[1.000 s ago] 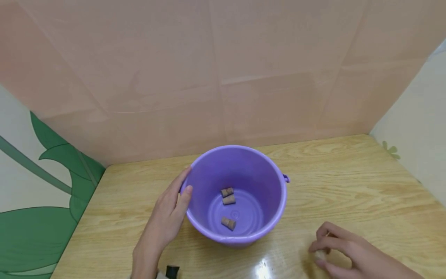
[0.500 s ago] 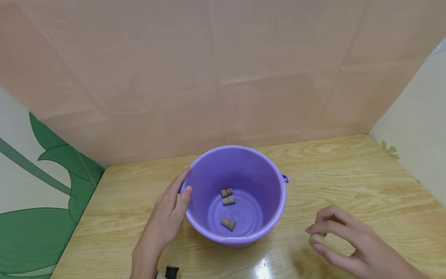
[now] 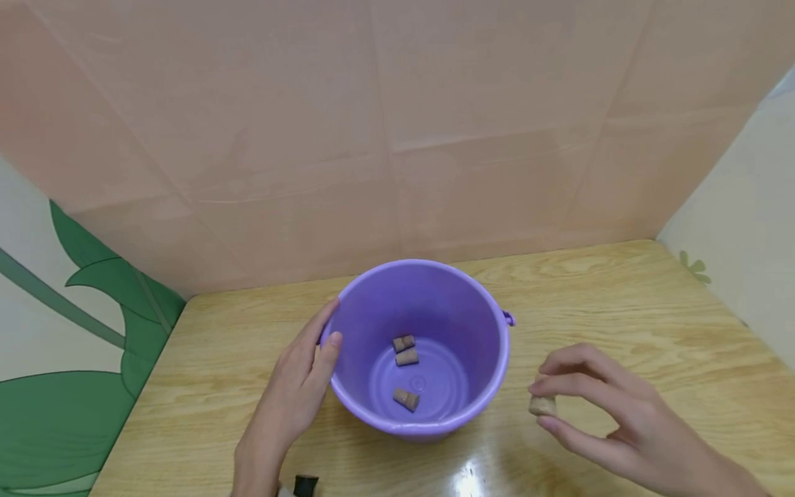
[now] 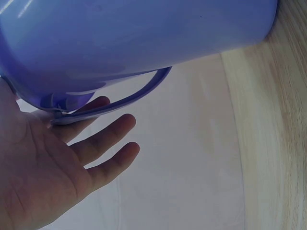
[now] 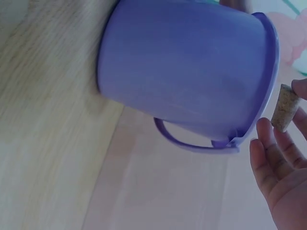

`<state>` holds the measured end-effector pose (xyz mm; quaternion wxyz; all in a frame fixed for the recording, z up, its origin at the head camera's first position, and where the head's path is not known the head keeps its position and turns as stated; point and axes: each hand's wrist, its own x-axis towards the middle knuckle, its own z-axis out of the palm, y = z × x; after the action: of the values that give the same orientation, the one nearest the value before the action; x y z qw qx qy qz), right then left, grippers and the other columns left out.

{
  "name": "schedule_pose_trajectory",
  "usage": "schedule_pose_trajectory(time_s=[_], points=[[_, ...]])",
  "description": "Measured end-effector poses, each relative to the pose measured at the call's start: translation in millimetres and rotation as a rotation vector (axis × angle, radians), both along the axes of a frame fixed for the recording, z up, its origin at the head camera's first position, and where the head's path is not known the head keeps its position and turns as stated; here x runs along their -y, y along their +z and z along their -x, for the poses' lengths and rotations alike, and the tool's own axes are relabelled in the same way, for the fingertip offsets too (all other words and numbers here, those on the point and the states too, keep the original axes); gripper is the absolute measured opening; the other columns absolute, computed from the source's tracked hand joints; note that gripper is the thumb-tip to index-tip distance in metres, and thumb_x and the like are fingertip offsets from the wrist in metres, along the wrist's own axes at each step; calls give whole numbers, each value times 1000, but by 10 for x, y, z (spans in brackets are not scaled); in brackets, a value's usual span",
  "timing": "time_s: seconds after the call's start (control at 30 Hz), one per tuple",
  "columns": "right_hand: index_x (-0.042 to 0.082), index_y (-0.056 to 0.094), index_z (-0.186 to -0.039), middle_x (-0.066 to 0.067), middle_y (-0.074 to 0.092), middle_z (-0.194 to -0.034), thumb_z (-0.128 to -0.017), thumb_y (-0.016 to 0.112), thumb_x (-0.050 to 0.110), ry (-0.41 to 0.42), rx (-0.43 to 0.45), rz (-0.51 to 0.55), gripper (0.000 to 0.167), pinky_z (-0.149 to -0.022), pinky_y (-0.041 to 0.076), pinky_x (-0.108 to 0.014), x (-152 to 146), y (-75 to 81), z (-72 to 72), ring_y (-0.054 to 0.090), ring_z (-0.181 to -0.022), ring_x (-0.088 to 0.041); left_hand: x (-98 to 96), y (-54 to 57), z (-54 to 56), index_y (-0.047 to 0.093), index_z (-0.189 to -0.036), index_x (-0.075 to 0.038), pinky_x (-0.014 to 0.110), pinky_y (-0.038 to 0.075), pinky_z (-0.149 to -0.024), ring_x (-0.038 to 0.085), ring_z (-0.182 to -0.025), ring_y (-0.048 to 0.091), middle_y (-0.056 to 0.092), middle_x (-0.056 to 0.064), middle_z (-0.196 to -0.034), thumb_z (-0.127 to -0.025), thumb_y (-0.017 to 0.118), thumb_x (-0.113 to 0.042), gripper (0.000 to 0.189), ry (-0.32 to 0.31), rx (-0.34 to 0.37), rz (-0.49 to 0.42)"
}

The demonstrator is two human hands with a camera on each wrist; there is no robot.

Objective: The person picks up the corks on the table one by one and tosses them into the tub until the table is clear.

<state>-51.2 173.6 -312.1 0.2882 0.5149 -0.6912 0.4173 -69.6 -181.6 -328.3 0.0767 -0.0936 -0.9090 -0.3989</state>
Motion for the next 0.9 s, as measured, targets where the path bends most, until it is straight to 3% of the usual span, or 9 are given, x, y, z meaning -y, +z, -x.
schedule_pose_trajectory(time_s=[0.27, 0.9], points=[[-7, 71, -94, -17, 63, -97, -93, 69, 15, 52, -73, 52, 22, -87, 51, -12, 155, 78, 106, 58, -103, -13, 9, 2, -21, 34, -155, -27, 50, 36, -117, 25, -142, 44, 41, 0, -157, -107, 37, -43, 50, 10, -4, 2], [-7, 71, -93, -18, 64, -97, -92, 70, 15, 83, -120, 43, 22, -89, 54, -15, 352, 98, 259, 61, -99, -17, 0, -25, 14, 35, -155, -27, 51, 37, -117, 27, -141, 44, 42, 2, -156, -107, 38, -40, 50, -2, -25, 1]])
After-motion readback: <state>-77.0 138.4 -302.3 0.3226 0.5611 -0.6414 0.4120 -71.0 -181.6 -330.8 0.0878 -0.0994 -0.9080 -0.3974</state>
